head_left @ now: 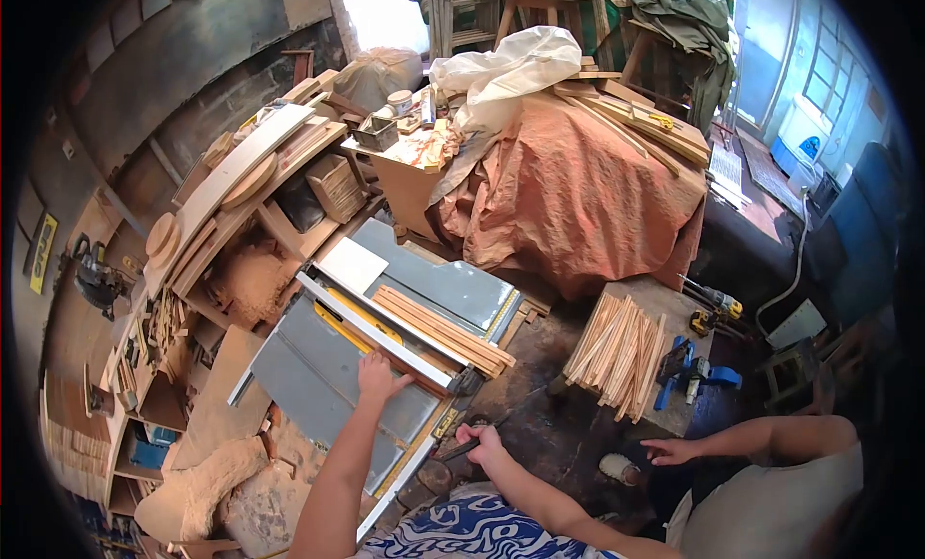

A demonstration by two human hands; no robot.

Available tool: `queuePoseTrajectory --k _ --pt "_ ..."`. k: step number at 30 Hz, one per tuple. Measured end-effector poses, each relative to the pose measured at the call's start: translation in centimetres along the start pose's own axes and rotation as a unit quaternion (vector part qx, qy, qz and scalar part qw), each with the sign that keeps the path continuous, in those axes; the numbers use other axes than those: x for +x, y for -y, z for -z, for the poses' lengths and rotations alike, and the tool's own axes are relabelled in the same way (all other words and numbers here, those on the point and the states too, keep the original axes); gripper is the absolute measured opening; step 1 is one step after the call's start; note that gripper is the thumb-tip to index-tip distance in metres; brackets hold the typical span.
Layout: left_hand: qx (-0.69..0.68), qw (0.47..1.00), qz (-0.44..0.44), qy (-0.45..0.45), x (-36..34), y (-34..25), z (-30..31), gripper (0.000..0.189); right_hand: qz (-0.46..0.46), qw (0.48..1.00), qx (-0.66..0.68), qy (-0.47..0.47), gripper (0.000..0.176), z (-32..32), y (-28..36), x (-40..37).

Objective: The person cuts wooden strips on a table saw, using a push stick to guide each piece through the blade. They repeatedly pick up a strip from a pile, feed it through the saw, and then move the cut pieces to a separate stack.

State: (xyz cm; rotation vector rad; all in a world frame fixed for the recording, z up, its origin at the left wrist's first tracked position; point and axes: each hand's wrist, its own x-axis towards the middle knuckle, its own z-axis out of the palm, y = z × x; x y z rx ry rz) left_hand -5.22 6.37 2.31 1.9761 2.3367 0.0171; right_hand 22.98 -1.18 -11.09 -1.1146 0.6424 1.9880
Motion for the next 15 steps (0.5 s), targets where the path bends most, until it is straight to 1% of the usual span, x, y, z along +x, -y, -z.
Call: queuePoseTrajectory --k 1,3,4,6,7,9,11,13,14,15 --pt "-0.005 1.000 -0.003 -0.001 -0.1 0.0 0.2 0.091 0.002 1.000 0.004 0.002 0.019 -0.2 0.1 -0.5" --pt "-0.007 1.000 -0.003 -0.012 -0.2 -0.2 0.7 0.089 0.040 0.999 -0.034 0.002 0.021 -0.6 0.0 -1.4" --pt "-0.003 1.000 -0.006 -0.013 -0.1 -0.2 0.8 0.089 0.039 0.999 -0.030 0.005 0.021 -1.1 0.1 -1.7" --pt "-0.023 1.000 -0.008 -0.009 -0.3 -0.2 0.9 0.088 -0.013 0.999 -0.006 0.029 0.020 -0.8 0.2 -1.3" --pt "-0.021 1.000 -0.007 -0.007 -0.3 -0.3 0.8 0.088 0.011 1.000 -0.027 0.011 0.015 -0.6 0.0 -1.0" --pt "-0.032 0.996 -0.036 -0.079 -0.3 0.2 -0.2 0.087 -0.003 1.000 -0.025 0.017 0.013 -0.2 -0.1 -0.2" --pt "-0.025 0.996 -0.034 -0.084 -0.2 0.4 -1.0 0.087 -0.016 0.999 -0.024 0.022 0.012 0.1 -0.1 -0.3" --pt "-0.027 0.995 -0.035 -0.091 -0.1 0.3 -0.9 0.087 -0.004 0.998 -0.059 0.011 0.017 -0.8 0.0 -1.2" --pt "-0.025 0.995 -0.032 -0.090 -0.2 0.1 -0.8 0.087 -0.007 0.998 -0.061 0.011 0.017 -0.6 0.1 -0.8" --pt "-0.017 0.996 -0.029 -0.086 -0.2 -0.1 -0.7 0.088 -0.009 0.998 -0.062 0.025 0.020 -0.4 0.5 -0.3"
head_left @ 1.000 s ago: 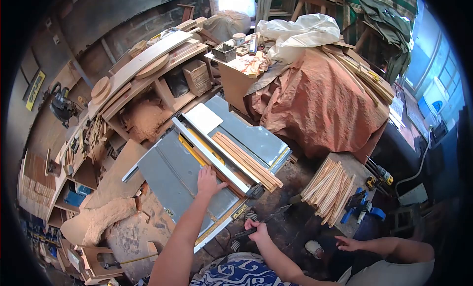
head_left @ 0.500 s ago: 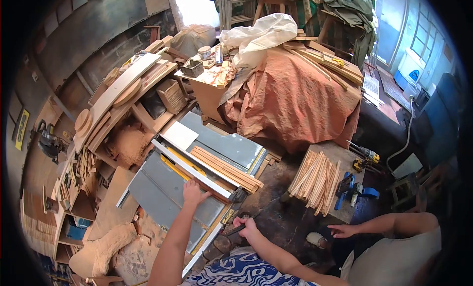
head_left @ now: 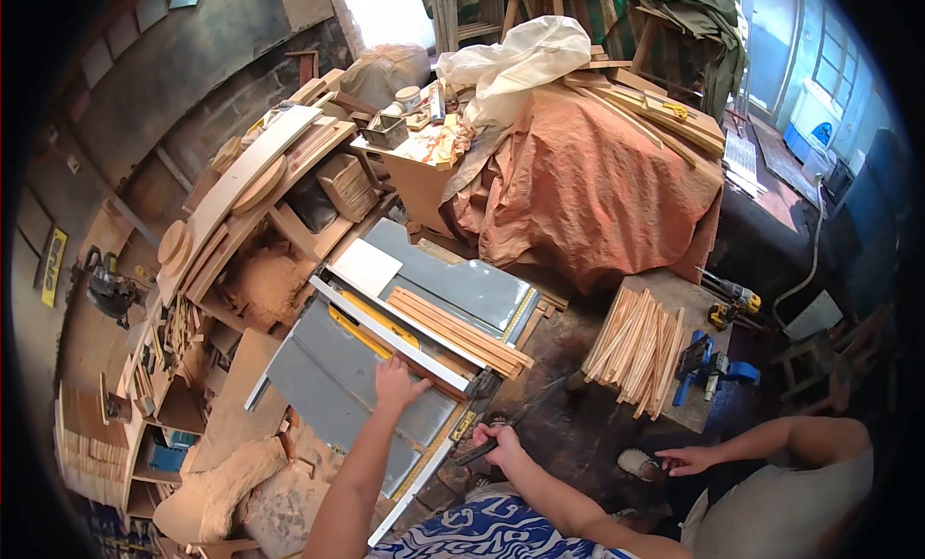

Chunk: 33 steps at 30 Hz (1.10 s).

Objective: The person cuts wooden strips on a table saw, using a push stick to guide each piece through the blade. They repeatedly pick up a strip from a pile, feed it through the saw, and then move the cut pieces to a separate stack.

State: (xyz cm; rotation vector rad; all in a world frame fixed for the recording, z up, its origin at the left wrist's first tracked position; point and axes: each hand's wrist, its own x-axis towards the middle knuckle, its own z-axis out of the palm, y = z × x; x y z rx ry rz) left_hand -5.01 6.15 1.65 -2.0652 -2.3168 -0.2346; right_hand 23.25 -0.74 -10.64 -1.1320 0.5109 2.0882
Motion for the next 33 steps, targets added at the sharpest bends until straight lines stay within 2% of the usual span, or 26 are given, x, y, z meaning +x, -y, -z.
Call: queuePoseTrajectory --k 6,8,9,11,14,20,21,24,26,27,28,29,31,32,33 --pt "-0.010 1.000 0.002 -0.004 -0.7 -1.0 0.1 0.089 -0.002 1.000 -0.018 0.002 0.021 1.0 0.1 1.4" --pt "-0.018 1.000 0.003 -0.010 -0.9 -1.3 0.1 0.089 -0.024 0.993 -0.017 0.117 0.021 2.6 0.3 2.7" --pt "-0.012 1.000 0.002 -0.005 -1.0 -1.5 0.1 0.090 -0.027 0.993 -0.019 0.115 0.021 1.7 0.2 1.7" --pt "-0.006 1.000 0.004 0.002 -1.4 -1.9 0.2 0.091 0.023 0.998 -0.064 0.010 0.020 -0.4 0.4 -0.8" --pt "0.001 1.000 0.007 0.030 -2.1 -3.4 0.6 0.094 0.017 0.997 -0.068 0.017 0.029 -2.5 1.3 -5.0" --pt "0.005 1.000 -0.014 0.019 -5.4 -8.6 1.5 0.102 0.052 0.990 -0.099 0.081 0.041 -0.9 3.2 -5.3" --pt "0.004 0.999 -0.015 0.031 -6.1 -9.3 1.6 0.102 0.052 0.990 -0.103 0.081 0.041 -0.3 3.7 -5.4" --pt "0.001 0.999 -0.042 -0.008 -8.0 -10.9 1.9 0.100 0.035 0.987 -0.128 0.094 0.034 1.2 5.2 -6.5" --pt "-0.007 0.998 -0.052 -0.026 -9.4 -11.9 2.6 0.097 0.072 0.990 -0.117 0.022 0.023 2.3 6.2 -7.7" --pt "-0.102 0.993 -0.051 0.001 -10.2 -12.1 2.9 0.089 0.079 0.990 -0.118 0.023 0.023 3.8 7.0 -8.2" --pt "-0.197 0.979 -0.052 0.029 -11.0 -12.6 3.2 0.082 0.071 0.990 -0.123 0.023 0.015 5.8 8.0 -9.1" --pt "-0.200 0.978 -0.058 0.026 -12.2 -13.1 2.8 0.082 0.063 0.990 -0.125 0.023 0.010 7.3 9.0 -9.7" --pt "-0.359 0.918 0.124 -0.109 -15.9 -14.4 0.8 0.061 0.080 0.986 -0.147 -0.010 0.008 10.1 9.7 -13.7" --pt "-0.367 0.918 0.110 -0.100 -17.2 -14.8 -0.8 0.061 0.091 0.980 -0.173 -0.045 0.013 11.6 9.9 -15.6" --pt "-0.564 0.790 0.238 -0.031 -18.5 -14.8 -2.9 0.054 0.102 0.981 -0.158 -0.055 0.013 13.0 9.9 -16.7"
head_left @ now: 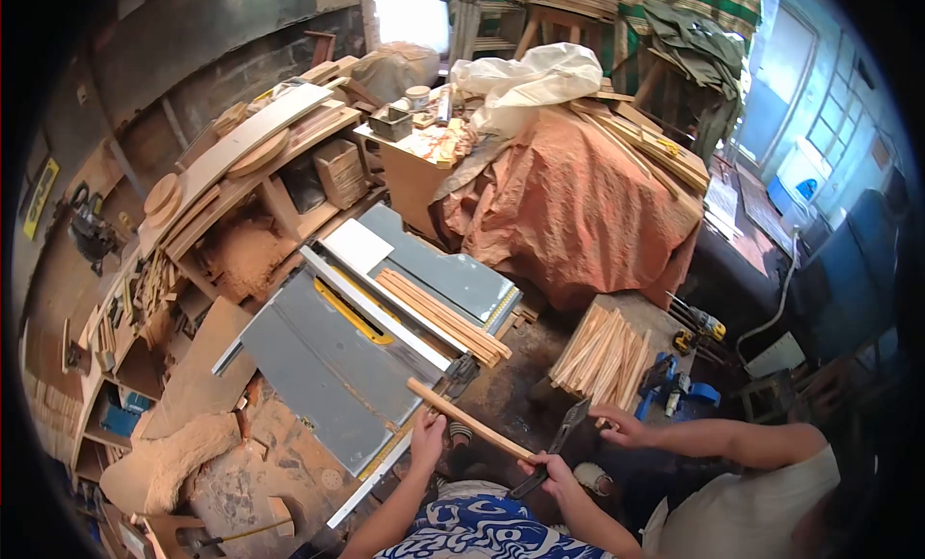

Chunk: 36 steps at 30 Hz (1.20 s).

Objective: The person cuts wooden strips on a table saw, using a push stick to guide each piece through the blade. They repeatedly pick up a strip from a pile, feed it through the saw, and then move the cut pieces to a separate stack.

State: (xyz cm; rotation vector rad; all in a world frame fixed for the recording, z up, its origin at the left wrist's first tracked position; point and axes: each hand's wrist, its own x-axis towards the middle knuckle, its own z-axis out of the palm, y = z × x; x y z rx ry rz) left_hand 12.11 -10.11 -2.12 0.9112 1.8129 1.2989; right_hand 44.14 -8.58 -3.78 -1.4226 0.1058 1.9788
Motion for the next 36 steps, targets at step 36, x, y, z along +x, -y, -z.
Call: queuePoseTrajectory --k 36 --pt "-0.147 0.801 -0.204 0.543 -11.5 -19.9 -13.9 0.038 -0.168 0.982 0.081 -0.020 0.028 26.4 -13.8 -1.5"
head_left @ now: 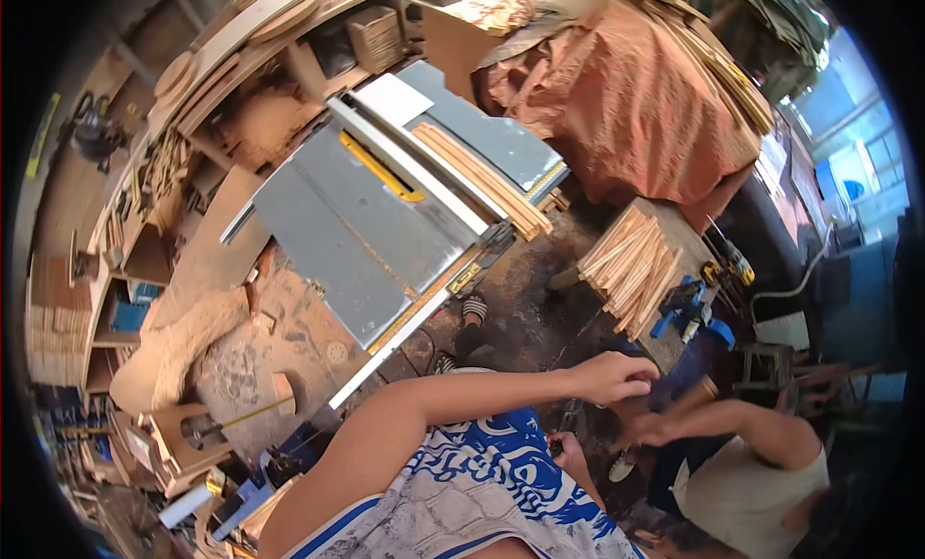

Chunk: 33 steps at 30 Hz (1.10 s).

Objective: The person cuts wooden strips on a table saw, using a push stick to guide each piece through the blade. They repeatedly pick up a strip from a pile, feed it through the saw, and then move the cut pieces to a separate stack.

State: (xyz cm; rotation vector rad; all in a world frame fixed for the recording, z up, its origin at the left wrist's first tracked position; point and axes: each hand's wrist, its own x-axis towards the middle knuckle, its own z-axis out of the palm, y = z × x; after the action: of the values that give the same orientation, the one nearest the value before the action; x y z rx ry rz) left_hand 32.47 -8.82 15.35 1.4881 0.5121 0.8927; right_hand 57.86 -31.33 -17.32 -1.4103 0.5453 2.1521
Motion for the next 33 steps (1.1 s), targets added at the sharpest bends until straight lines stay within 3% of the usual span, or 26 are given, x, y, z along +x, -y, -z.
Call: queuePoseTrajectory --k 2,4,6,7,9,10,11,13,14,16,18,19,20,21,23,24,26,28,32,33 --pt "0.020 0.999 -0.003 0.026 0.0 -0.7 0.1 0.038 -0.006 0.997 0.013 -0.082 0.029 -1.5 0.3 -1.1" --pt "0.047 0.999 0.018 0.019 -1.6 -0.6 1.9 0.038 -0.021 0.995 -0.035 -0.093 0.029 -2.3 1.2 -1.0" --pt "0.082 0.996 0.034 0.018 -4.4 1.1 4.5 0.037 0.039 0.974 -0.204 -0.089 0.027 -4.3 1.7 -2.3" --pt "0.083 0.994 0.073 0.028 -6.5 2.9 5.9 0.036 0.035 0.973 -0.210 -0.091 0.027 -5.5 1.8 -3.2" --pt "0.122 0.974 0.187 0.039 -12.3 7.6 8.6 0.037 0.237 0.862 -0.414 -0.171 0.026 -8.7 2.3 -4.9" --pt "0.148 0.960 0.237 0.022 -15.7 9.4 9.8 0.039 0.296 0.824 -0.456 -0.161 0.021 -9.9 2.8 -5.5" --pt "0.147 0.945 0.293 -0.013 -19.5 12.8 10.9 0.041 0.399 0.747 -0.490 -0.207 0.017 -12.6 2.7 -6.6" --pt "0.153 0.896 0.395 -0.132 -26.7 18.6 12.0 0.041 0.507 0.695 -0.491 -0.137 0.016 -12.2 6.0 -5.1" --pt "0.152 0.855 0.455 -0.198 -29.8 20.9 12.1 0.041 0.504 0.694 -0.496 -0.136 0.016 -14.4 6.1 -6.1" --pt "0.124 0.829 0.496 -0.228 -35.1 26.3 12.7 0.043 0.544 0.647 -0.521 -0.118 0.012 -22.7 5.8 -10.7" --pt "0.096 0.797 0.489 -0.341 -37.9 29.0 12.1 0.043 0.576 0.607 -0.545 -0.060 0.011 -29.6 8.0 -10.2" --pt "0.092 0.799 0.482 -0.348 -38.6 30.8 11.5 0.043 0.598 0.562 -0.570 -0.039 0.011 -32.8 8.4 -10.3" --pt "0.033 0.786 0.451 -0.421 -38.9 32.6 11.0 0.041 0.562 0.601 -0.568 -0.026 0.011 -34.9 9.8 -9.1" --pt "-0.027 0.765 0.416 -0.490 -38.9 33.5 10.8 0.040 0.591 0.537 -0.602 -0.004 0.011 -38.3 10.6 -8.7" --pt "-0.101 0.739 0.399 -0.533 -38.0 32.6 10.8 0.038 0.598 0.483 -0.639 -0.020 0.009 -43.7 12.8 -6.4" --pt "-0.169 0.712 0.384 -0.563 -37.5 32.2 10.8 0.036 0.591 0.480 -0.649 -0.007 0.008 -46.7 13.6 -5.9" --pt "-0.175 0.704 0.368 -0.581 -36.9 31.9 11.1 0.034 0.602 0.449 -0.660 0.007 0.009 -52.4 15.4 -4.8" --pt "-0.239 0.643 0.379 -0.621 -35.8 29.4 11.4 0.032 0.587 0.387 -0.711 -0.014 0.016 -56.8 17.8 -2.9" --pt "-0.273 0.596 0.389 -0.647 -33.5 25.4 12.4 0.030 0.543 0.362 -0.758 -0.006 0.027 -63.1 20.8 -0.4" --pt "-0.302 0.611 0.365 -0.634 -33.8 26.2 12.7 0.031 0.529 0.357 -0.770 0.015 0.029 -64.0 21.6 0.9"
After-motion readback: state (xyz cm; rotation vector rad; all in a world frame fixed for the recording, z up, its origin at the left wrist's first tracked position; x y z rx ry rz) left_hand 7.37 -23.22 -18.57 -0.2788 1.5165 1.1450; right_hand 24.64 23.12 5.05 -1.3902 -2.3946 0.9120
